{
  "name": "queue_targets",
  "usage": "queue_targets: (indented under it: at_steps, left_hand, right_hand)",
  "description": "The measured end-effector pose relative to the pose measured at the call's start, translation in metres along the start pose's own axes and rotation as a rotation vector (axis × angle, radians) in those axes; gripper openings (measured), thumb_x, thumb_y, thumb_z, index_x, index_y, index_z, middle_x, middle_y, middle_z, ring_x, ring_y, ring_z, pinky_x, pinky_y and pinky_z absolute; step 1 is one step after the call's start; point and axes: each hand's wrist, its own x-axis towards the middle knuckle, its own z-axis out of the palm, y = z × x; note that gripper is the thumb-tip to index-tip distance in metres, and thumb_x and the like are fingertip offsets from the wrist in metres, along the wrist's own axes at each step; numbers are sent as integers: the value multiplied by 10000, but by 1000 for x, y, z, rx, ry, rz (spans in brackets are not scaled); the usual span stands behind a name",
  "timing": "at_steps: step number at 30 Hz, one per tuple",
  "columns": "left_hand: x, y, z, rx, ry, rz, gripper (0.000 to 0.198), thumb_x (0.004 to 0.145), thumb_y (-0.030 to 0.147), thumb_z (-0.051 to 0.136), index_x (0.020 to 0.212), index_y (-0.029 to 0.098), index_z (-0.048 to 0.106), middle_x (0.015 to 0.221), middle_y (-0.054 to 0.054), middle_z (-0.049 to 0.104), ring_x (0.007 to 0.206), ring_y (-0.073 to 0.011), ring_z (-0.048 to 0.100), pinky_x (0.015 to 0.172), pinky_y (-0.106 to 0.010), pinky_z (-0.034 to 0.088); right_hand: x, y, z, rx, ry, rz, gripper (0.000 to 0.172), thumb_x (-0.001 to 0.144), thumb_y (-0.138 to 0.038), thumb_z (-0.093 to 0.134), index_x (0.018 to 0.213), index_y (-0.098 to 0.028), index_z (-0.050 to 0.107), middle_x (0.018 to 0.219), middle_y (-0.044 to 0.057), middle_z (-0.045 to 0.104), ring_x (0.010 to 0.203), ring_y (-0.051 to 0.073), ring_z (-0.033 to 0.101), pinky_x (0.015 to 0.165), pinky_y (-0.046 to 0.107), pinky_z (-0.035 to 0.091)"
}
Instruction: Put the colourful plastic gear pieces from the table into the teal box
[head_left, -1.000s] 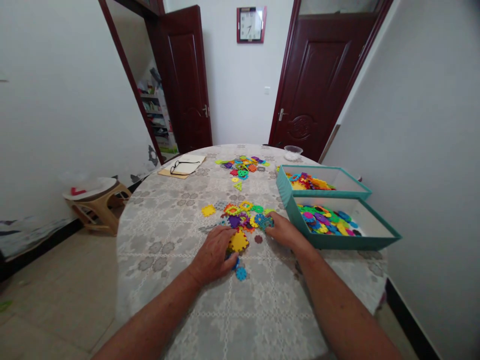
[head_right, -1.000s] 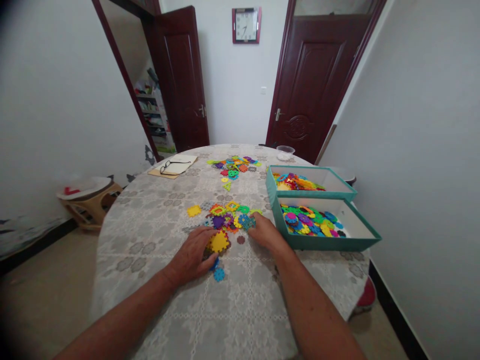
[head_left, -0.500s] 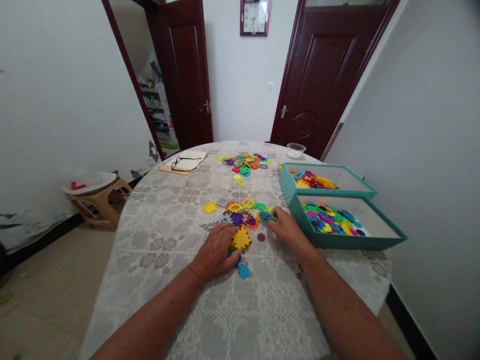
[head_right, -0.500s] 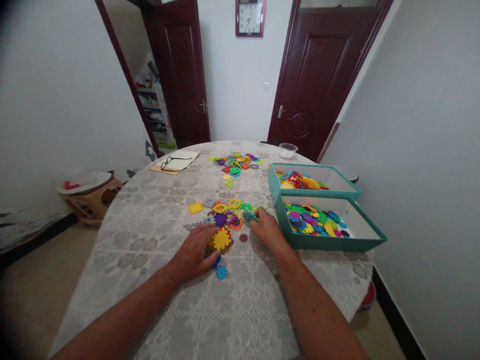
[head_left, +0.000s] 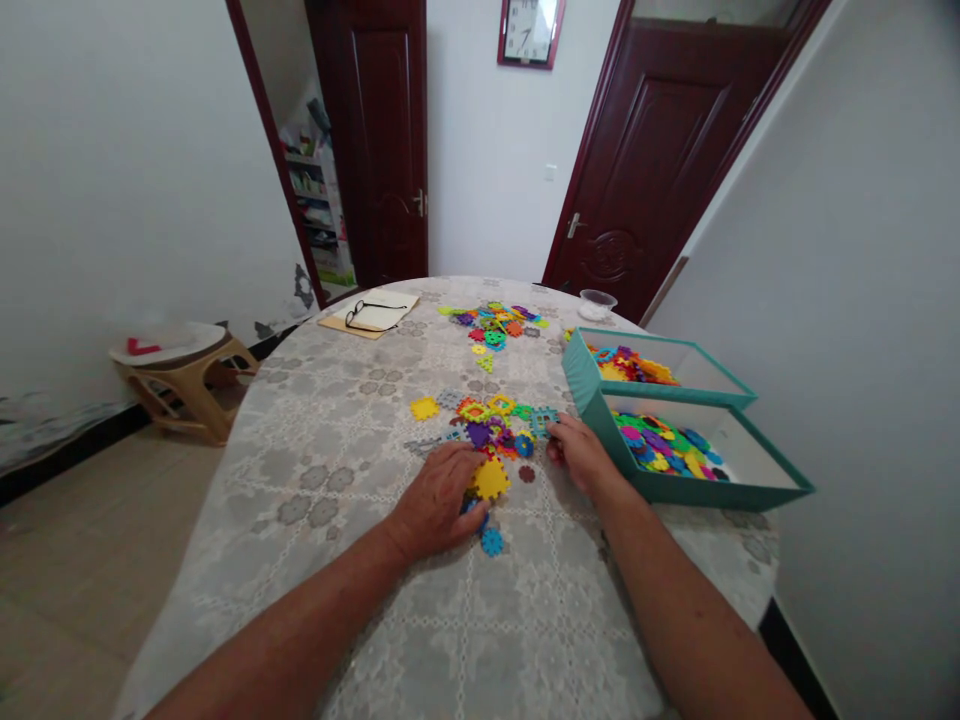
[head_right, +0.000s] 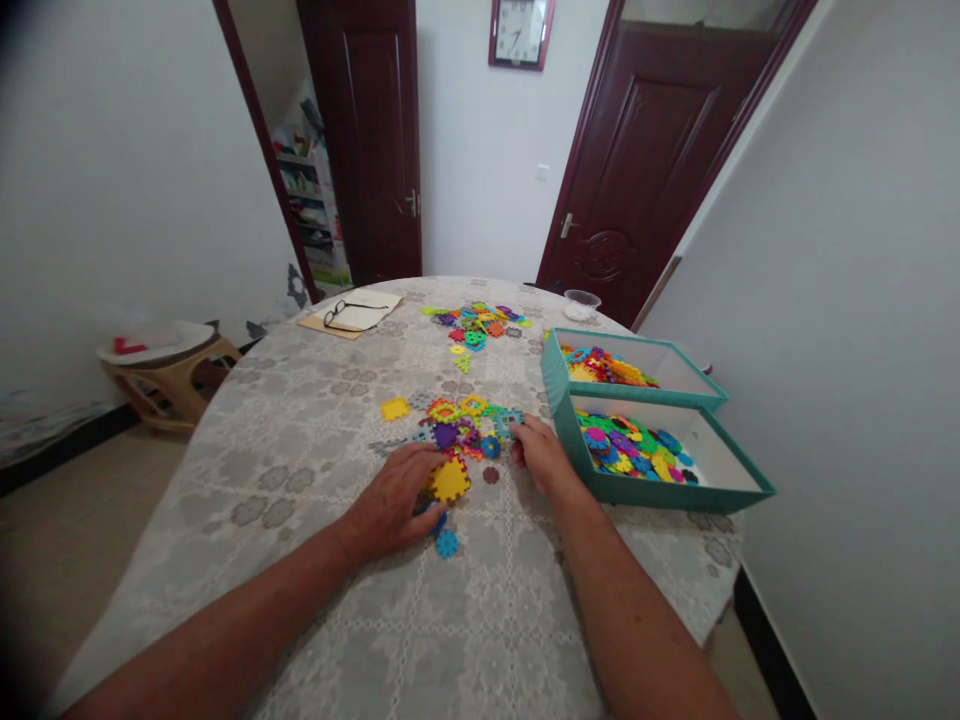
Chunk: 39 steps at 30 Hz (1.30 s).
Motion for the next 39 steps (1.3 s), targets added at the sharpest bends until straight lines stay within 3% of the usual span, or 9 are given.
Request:
queue_targets:
  at_steps: [4,8,13,19,26,28,33,36,39]
  left_hand:
    - [1,-1,1,5,47,-26,554,865,304,676,1379,150,536,1329,-187,643,1312,-347,554,1144,-574,438]
    - [4,1,2,2,90,-45,556,850,300,702,1359,140,547,1302,-184,662,1256,-337,588,1121,-562,460]
    - [8,4,-1,12,119,-44,527,867,316,686,1347,138,565,1258,-176,682,1226,-334,601,1116,-549,464]
    - [9,5,2,-42,126,-115,547,884,292,655,1399,145,543,1311,-181,675,1241,-338,608,1111,-554,460]
    - [15,19,-9,-428,20,-423,685,854,265,667,1509,230,469,1436,-116,630,1265,-280,626,1099,-422,486]
    - [16,21,-13,-519,45,-483,568,888,327,662,1440,242,555,1359,-96,675,1194,-265,655,1044,-387,509]
    - [19,18,-16,-715,-25,-609,356,951,409,573,1216,191,667,887,-34,719,691,-176,654,675,-295,527]
    - [19,18,-15,-775,-16,-618,347,963,422,547,1198,193,662,887,-30,719,673,-163,638,652,-274,508]
    - [20,21,-16,-733,-9,-626,319,966,428,525,1142,212,682,910,-26,733,688,-165,649,658,-269,495]
  right_hand:
    - [-4,-8,0,90,-46,-24,289,758,-462,668,797,-244,483,589,-63,494,519,127,466,495,245,356]
    - [-20,-19,6,211,-321,0,281,757,-414,736,843,-224,549,704,-42,569,584,123,520,551,247,417]
    - [-38,-26,22,-36,-541,-118,224,870,-414,690,913,-201,635,707,-25,612,592,122,524,573,246,416]
    - [-44,-26,37,-68,-499,-156,260,895,-450,666,959,-201,629,705,-24,644,592,130,562,578,245,438]
    - [-48,-17,53,-48,-348,-271,229,843,-366,733,995,-226,636,862,-11,678,732,158,618,654,261,488]
    - [-50,-13,57,-11,-354,-268,234,834,-345,756,985,-235,615,850,-19,658,726,154,604,640,254,483]
    - [-53,-14,59,119,-482,-169,278,889,-419,721,1037,-248,558,837,-16,662,690,153,628,632,266,508]
    - [-51,-15,57,160,-513,-126,275,968,-497,591,1048,-237,547,755,-9,672,650,163,640,651,296,531]
    - [-47,-18,55,117,-431,-126,308,970,-526,565,1038,-225,562,698,-13,666,604,161,624,625,290,517]
